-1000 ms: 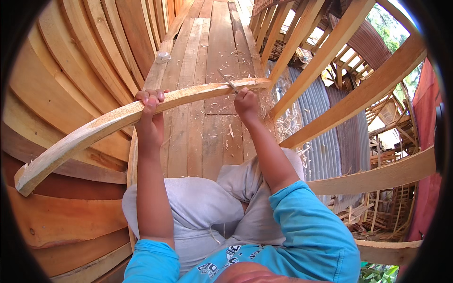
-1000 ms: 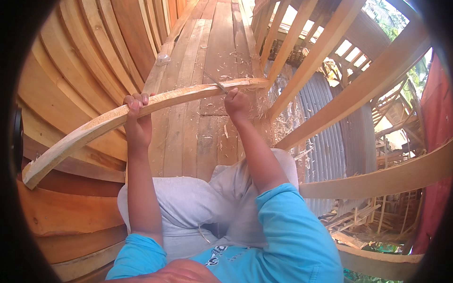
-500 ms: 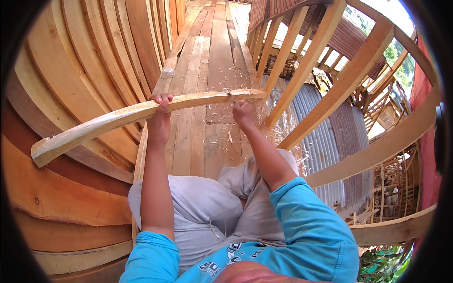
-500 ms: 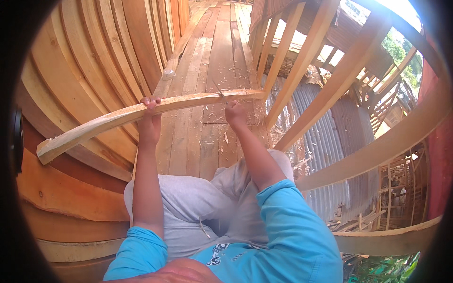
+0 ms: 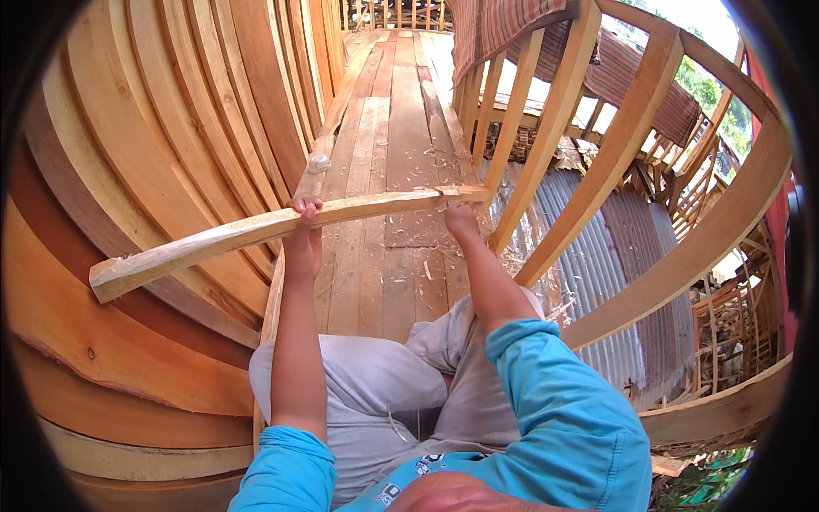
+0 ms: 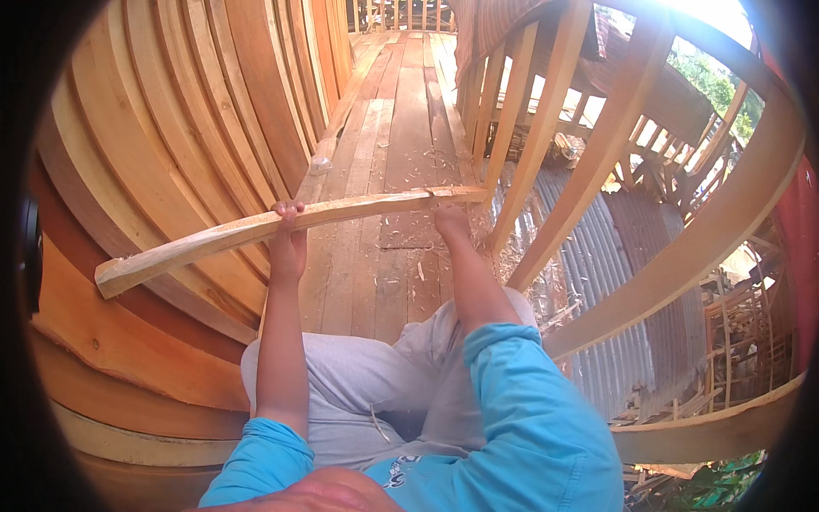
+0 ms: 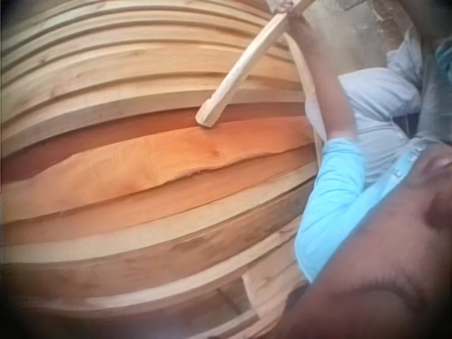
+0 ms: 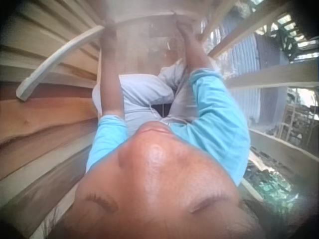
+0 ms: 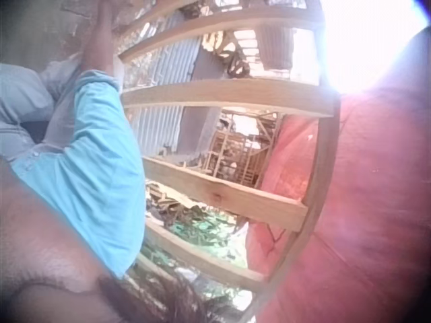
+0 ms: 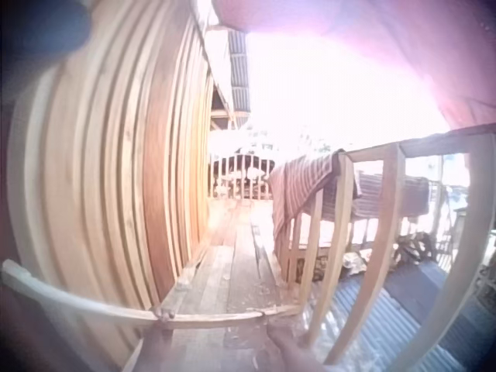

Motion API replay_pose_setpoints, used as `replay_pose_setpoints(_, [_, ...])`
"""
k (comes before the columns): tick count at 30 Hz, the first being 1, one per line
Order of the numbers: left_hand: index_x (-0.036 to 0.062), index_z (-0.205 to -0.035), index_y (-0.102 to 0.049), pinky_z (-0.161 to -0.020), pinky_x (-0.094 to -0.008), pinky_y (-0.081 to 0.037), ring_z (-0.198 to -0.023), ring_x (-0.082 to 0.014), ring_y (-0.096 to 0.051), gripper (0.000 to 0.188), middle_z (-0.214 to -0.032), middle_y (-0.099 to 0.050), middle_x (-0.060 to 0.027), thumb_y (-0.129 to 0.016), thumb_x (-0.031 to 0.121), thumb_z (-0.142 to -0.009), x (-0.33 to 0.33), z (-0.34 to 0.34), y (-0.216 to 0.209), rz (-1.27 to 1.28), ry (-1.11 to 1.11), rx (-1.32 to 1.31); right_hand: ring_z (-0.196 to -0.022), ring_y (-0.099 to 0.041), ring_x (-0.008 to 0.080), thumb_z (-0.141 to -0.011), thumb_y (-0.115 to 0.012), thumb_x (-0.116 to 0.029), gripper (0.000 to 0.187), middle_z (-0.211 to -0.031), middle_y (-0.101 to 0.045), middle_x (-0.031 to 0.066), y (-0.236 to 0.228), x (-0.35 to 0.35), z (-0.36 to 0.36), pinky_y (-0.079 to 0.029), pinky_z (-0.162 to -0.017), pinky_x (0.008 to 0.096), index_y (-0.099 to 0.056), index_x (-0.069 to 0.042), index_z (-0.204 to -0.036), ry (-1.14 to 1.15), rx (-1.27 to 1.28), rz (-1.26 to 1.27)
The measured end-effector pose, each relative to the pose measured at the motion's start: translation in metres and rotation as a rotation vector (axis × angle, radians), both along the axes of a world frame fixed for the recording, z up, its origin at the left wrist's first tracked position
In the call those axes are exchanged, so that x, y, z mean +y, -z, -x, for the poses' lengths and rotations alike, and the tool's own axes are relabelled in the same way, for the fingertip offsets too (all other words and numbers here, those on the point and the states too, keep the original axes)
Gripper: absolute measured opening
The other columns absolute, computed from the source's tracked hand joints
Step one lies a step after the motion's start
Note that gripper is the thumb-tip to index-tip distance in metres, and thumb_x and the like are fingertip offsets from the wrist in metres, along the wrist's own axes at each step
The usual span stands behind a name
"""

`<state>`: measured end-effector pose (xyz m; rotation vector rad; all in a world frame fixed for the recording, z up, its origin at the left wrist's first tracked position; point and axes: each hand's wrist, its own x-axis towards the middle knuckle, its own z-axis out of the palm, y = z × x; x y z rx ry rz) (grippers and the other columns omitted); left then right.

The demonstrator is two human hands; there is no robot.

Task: The person sits cross-legged on a wooden floor and uses a knife to shave and shape a curved wooden plank. The person holds the plank with the left hand and repeatedly scrapes the surface with the knife in the right hand, producing wood shavings.

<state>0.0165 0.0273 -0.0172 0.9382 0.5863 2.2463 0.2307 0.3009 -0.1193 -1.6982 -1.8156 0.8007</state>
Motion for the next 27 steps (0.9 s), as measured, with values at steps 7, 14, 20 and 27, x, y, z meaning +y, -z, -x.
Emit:
replay_pose_setpoints(7, [0.0162, -0.092, -0.047, -0.103, -0.0346, -0.039, -0.102, -0.0144, -0.05, 0.022, -0.093, -0.048, 0.0014, -0.068, 0.009, -0.088, -0.02, 0.023, 0.006, -0.049, -0.05, 0.009, -0.104, -0.06, 0.0471, -0.097, -0.026, -0.036, 0.061, -0.102, -0.063, 0.0342, -0.049, -0.109, 0.07, -0.044, -0.095, 0.0521, -0.068, 0.009, -0.094, -0.31, -0.033, -0.127])
replay_pose_setpoints(14, [0.0161, -0.092, -0.047, -0.107, -0.0384, -0.036, -0.103, -0.0154, -0.049, 0.021, -0.092, -0.049, 0.001, -0.066, 0.009, -0.089, 0.001, 0.002, -0.004, -0.019, -0.026, 0.04, -0.104, -0.06, 0.0461, -0.098, -0.026, -0.035, 0.061, -0.104, -0.063, 0.0342, 0.009, 0.003, 0.004, -0.045, -0.093, 0.0528, -0.067, 0.01, -0.092, -0.066, 0.014, -0.132])
replay_pose_setpoints(20, [0.0167, -0.091, -0.047, -0.108, -0.0397, -0.038, -0.099, -0.0141, -0.051, 0.021, -0.09, -0.048, 0.0019, -0.067, 0.01, -0.089, -0.018, 0.026, 0.007, -0.045, -0.057, 0.039, -0.095, -0.061, 0.0495, -0.099, -0.027, -0.036, 0.061, -0.093, -0.063, 0.0354, -0.05, -0.107, 0.068, -0.046, -0.087, 0.055, -0.067, 0.009, -0.087, -0.304, 0.031, -0.11])
replay_pose_setpoints(27, [0.0157, -0.092, -0.047, -0.11, -0.0407, -0.037, -0.101, -0.0157, -0.051, 0.021, -0.091, -0.049, 0.0004, -0.067, 0.009, -0.088, -0.004, 0.006, -0.009, 0.006, -0.034, 0.039, -0.098, -0.061, 0.049, -0.098, -0.028, -0.036, 0.061, -0.094, -0.062, 0.0376, 0.009, -0.002, 0.008, -0.047, -0.088, 0.0532, -0.067, 0.011, -0.09, 0.055, -0.039, -0.122])
